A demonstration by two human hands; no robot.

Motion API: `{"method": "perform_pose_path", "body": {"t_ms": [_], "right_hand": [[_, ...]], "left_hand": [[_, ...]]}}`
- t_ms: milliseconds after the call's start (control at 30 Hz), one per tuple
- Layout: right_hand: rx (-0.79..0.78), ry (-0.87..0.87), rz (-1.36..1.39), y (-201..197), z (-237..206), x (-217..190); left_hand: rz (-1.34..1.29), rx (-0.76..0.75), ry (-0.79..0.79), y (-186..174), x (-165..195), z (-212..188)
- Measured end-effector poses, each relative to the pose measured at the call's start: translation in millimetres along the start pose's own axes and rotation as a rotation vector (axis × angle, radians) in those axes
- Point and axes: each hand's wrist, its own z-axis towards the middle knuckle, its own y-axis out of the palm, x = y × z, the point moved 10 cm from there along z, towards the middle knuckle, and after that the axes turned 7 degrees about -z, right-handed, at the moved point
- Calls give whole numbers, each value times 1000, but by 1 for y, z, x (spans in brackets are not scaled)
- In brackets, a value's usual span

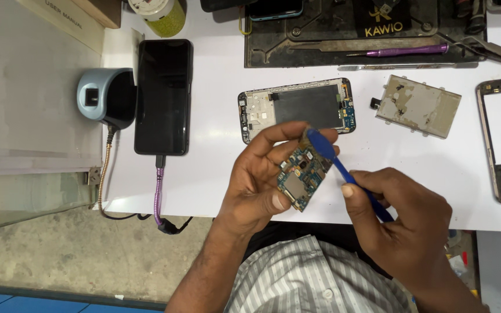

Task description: The person holds a disassembled phone motherboard in one hand and scrubs its surface and edges with a toothbrush, rotating the board to clean different sides. They work over a repair bench with a disassembled phone chassis, screen, and other phone parts laid out nearby.

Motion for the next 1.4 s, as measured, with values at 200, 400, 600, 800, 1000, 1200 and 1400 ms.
{"method": "perform_pose_path", "body": {"t_ms": [200, 400, 600, 800, 1000, 1200, 1400], "right_hand": [[42, -18, -61, -4, 6, -5], [117, -114, -120, -9, 5, -10], [68, 110, 132, 6, 1, 25], [-203, 495, 898, 51, -4, 62], [-191, 419, 992, 58, 2, 59], [-46, 343, 806, 44, 6, 59], [-30, 323, 689, 40, 3, 54]], "left_hand": [[11, -2, -20, -5, -6, -2], [2, -27, -10, -6, -8, -5], [-64, -9, 6, -6, -8, -2], [-90, -66, -42, 4, -12, 2], [-29, -81, -73, 6, -15, 3], [106, 183, -76, -24, -21, 4], [250, 274, -31, -26, -22, 8]]}}
